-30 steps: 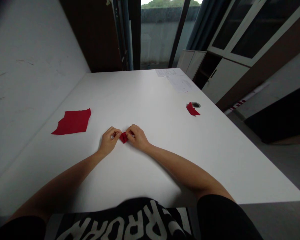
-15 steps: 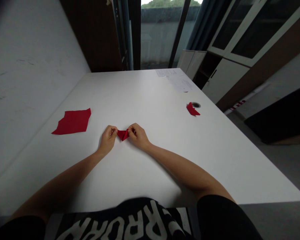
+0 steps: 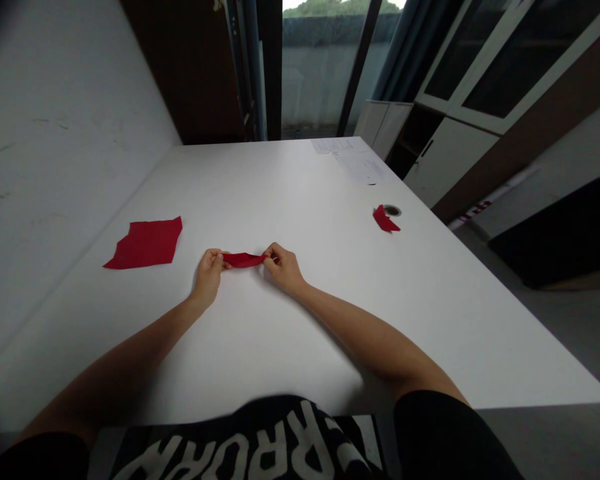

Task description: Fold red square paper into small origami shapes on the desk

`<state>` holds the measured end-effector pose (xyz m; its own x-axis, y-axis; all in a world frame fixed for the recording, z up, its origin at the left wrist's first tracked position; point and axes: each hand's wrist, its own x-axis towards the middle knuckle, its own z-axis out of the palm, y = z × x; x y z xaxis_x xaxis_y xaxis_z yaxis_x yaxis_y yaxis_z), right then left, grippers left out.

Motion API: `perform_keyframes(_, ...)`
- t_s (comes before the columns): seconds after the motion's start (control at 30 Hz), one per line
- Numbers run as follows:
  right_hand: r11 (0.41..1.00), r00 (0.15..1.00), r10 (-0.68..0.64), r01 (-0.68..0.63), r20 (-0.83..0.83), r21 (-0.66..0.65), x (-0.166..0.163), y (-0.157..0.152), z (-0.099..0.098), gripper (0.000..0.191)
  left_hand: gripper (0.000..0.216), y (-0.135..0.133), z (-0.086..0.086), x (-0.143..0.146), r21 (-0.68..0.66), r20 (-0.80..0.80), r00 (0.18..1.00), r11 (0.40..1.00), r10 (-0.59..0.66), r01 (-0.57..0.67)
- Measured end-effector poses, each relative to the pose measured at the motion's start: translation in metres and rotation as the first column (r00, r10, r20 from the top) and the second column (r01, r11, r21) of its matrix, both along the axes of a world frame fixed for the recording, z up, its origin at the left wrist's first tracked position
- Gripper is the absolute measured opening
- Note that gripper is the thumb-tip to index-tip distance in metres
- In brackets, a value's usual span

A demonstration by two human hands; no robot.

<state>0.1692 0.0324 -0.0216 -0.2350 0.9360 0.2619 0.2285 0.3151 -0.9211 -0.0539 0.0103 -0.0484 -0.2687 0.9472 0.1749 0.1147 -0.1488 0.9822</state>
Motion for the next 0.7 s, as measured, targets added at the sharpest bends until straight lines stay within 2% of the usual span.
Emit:
perform_keyframes(0.2,0.999,0.999,0.028,-0.029,-0.036,-0.027,0.001,0.002,-0.002,0.001,0.013,0.001,0.002,0.0,-0.03,0.082,0.996,0.999,0.023,-0.02)
perform_keyframes(0.33,0.997,0.99,0.061,-0.066,0.124,0.032,0.001,-0.003,0.001,0.002,0.013,0.0,0.003,0.001,-0.004,0.007,1.0,1.0,0.0,0.0)
perform_keyframes(0.4,0.992,0.97,0.083,-0.103,0.228,0.078,0.001,-0.006,0.003,0.012,0.013,-0.002,0.002,0.002,0.022,-0.059,0.998,1.0,-0.006,0.008)
perform_keyframes(0.47,0.973,0.942,0.111,-0.168,0.317,0.156,0.001,-0.008,0.003,0.025,0.013,-0.003,0.002,0.002,0.042,-0.116,0.993,0.999,-0.01,0.015)
perform_keyframes(0.57,0.917,0.904,0.131,-0.267,0.407,0.297,0.001,-0.009,0.003,0.038,0.013,-0.004,0.002,0.002,0.057,-0.157,0.988,0.998,-0.003,0.012)
perform_keyframes(0.7,0.878,0.869,0.129,-0.324,0.478,0.353,0.003,-0.007,0.003,0.025,0.014,-0.003,0.003,0.001,0.071,-0.173,0.985,0.998,0.014,-0.002)
